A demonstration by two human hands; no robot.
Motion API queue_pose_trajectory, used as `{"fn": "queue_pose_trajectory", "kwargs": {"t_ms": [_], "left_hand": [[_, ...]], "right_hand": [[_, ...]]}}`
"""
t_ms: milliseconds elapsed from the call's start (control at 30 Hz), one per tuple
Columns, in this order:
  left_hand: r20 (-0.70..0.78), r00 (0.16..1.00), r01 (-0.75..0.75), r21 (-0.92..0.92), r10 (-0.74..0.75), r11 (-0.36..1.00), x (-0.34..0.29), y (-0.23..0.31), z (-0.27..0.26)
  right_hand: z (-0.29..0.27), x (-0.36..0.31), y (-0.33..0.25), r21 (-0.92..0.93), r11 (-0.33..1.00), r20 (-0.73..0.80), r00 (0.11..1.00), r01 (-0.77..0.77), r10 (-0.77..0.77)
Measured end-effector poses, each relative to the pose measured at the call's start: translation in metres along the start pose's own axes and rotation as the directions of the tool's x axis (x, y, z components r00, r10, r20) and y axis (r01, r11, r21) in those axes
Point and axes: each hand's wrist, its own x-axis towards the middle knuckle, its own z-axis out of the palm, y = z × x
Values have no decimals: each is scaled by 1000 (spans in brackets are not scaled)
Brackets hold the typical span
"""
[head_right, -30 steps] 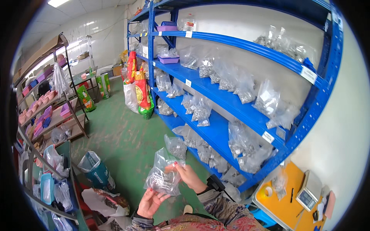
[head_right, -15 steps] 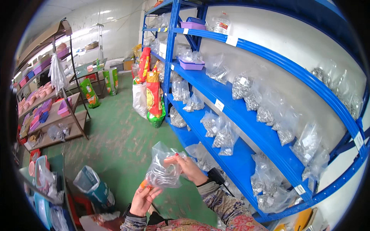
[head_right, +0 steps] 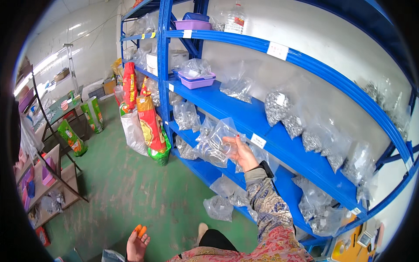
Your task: The recorder gathers small metal rings from containers and bags, then spreads them on a table to sort and inspect them.
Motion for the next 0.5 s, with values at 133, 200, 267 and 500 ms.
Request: {"fn": "queue_pose_trajectory", "kwargs": {"t_ms": [133, 200, 267, 500], "left_hand": [[-47, 999, 7, 18, -6, 1000, 72, 20, -15], [-92, 996, 6, 23, -4, 1000, 109, 32, -20], [-57, 998, -15, -40, 12, 999, 147, 46, -33], [-413, 905, -178, -136, 107, 975, 281, 86, 3]], "right_hand": [[-21, 89, -4, -76, 996, -61, 998, -40, 36], [-39, 143, -8, -95, 995, -85, 996, 11, -19], [-39, 193, -27, -171, 981, -109, 988, 91, -111], [-55, 377, -62, -380, 917, -104, 979, 123, -174]]}}
